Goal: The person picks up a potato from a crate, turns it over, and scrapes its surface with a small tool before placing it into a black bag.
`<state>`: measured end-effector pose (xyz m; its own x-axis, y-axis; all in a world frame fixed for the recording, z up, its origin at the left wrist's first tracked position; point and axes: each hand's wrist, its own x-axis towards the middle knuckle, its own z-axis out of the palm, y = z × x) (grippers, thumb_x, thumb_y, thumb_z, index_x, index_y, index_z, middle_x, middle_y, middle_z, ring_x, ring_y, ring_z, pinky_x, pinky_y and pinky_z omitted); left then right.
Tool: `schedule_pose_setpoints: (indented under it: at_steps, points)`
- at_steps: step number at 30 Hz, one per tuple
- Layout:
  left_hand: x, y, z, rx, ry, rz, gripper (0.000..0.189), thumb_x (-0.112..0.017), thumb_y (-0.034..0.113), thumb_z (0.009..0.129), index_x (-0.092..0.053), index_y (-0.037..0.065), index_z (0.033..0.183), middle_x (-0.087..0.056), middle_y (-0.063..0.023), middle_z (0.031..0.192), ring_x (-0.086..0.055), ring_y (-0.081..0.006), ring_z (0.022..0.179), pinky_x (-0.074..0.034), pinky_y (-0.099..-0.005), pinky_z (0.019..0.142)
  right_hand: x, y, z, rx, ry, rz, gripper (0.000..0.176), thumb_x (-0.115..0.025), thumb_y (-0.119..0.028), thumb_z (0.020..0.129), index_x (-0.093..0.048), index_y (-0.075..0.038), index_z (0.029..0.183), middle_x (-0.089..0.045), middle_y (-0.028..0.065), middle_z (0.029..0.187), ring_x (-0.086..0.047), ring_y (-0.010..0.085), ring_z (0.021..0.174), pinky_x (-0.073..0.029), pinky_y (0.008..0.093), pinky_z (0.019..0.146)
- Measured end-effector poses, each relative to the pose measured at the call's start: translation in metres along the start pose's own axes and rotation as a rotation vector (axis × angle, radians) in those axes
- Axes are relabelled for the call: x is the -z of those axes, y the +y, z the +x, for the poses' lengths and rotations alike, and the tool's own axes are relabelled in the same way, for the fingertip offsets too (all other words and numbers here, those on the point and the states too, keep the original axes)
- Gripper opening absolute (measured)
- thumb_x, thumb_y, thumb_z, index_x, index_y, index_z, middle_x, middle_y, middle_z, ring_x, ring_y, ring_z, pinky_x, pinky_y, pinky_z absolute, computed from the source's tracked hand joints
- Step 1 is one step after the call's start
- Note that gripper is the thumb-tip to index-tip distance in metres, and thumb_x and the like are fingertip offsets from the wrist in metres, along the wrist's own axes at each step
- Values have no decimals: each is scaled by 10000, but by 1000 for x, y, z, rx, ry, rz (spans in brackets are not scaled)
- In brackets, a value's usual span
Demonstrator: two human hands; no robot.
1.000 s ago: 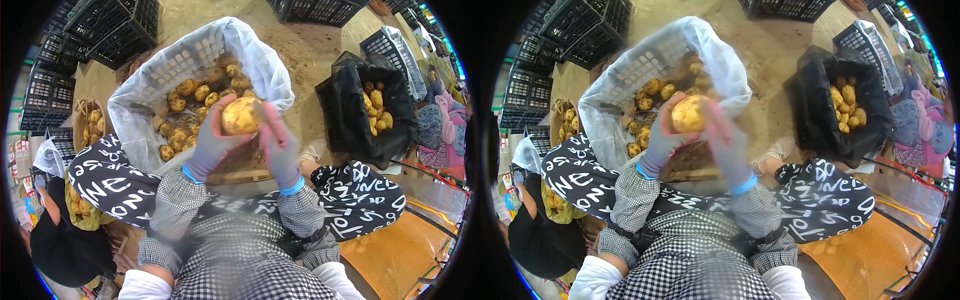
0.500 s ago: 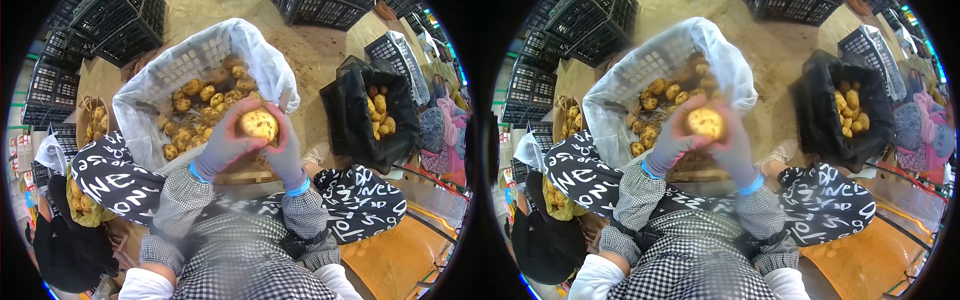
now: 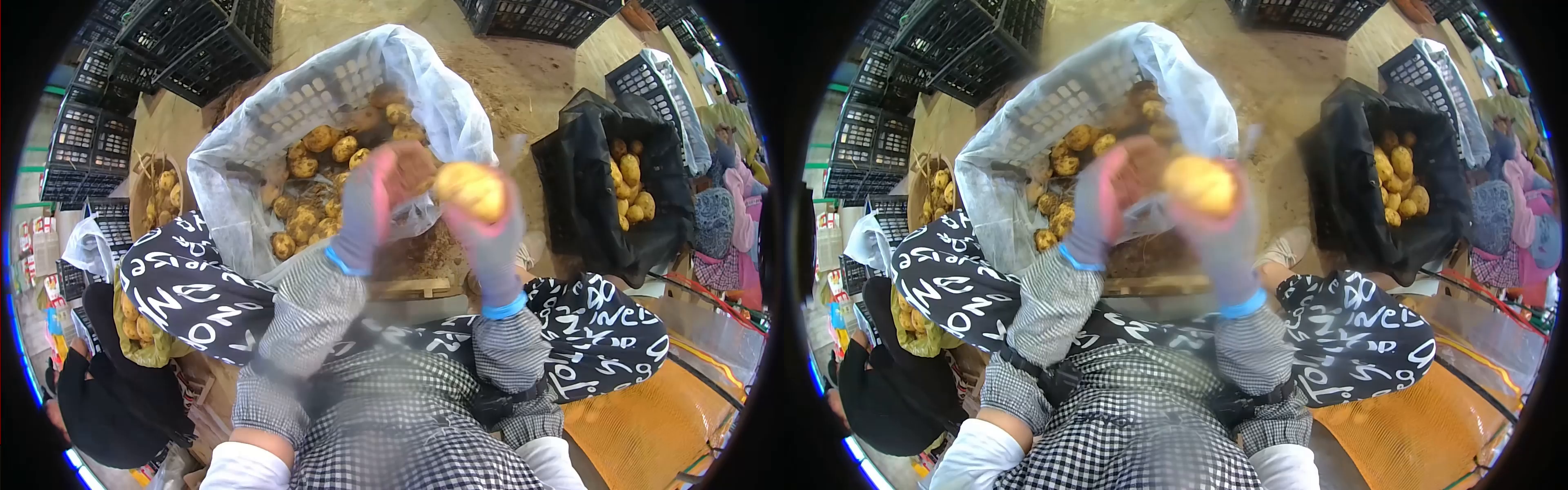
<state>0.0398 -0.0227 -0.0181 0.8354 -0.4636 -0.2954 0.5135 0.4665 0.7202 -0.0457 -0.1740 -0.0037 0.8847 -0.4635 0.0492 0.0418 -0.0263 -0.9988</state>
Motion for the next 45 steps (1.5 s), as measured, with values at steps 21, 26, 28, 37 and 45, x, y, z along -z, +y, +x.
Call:
schedule_pose_setpoints:
  at_steps: [21, 26, 28, 37, 45]
  points:
    - [76, -32, 96, 297, 57, 951, 724, -831, 254, 771, -478, 37, 1365, -671, -112, 1090, -661, -150, 907, -531, -285, 796, 50, 25, 33, -199, 185, 271, 455, -607, -112, 940, -494, 43, 1353, -611, 119, 1197, -628, 172, 960, -534, 285, 789]
    - [10, 14, 24, 80, -154, 549, 543, -734, 201, 880, -520, 37, 1351, -630, -78, 1143, -617, -93, 925, -512, -220, 752, -2, 20, 16, -198, -209, 82, 620, -700, -27, 861, -428, 33, 1414, -577, 85, 1232, -592, 91, 931, -505, 223, 727]
    - [-10, 21, -2, 35, -192, 558, 446, -655, 197, 937, -544, 28, 1335, -638, -78, 1126, -628, -85, 853, -525, -217, 702, -10, 17, 12, -162, -260, 257, 640, -700, 7, 840, -430, 7, 1420, -561, 67, 1224, -597, 134, 984, -513, 255, 793]
    - [-5, 33, -18, -282, -262, 974, 348, -598, 154, 943, -585, 3, 1256, -638, -81, 1101, -640, -124, 874, -546, -252, 765, -3, 15, -1, -252, -372, 537, 785, -761, -123, 823, -335, -8, 1473, -466, 87, 1364, -545, 136, 1112, -480, 253, 883]
    - [-8, 28, -22, -292, -206, 444, 539, -706, 51, 852, -494, -3, 1345, -579, -92, 1226, -579, -179, 1124, -485, -325, 971, -1, -2, -4, -400, -351, 620, 625, -612, -159, 899, -342, -41, 1449, -520, 108, 1301, -581, 232, 1111, -495, 397, 959]
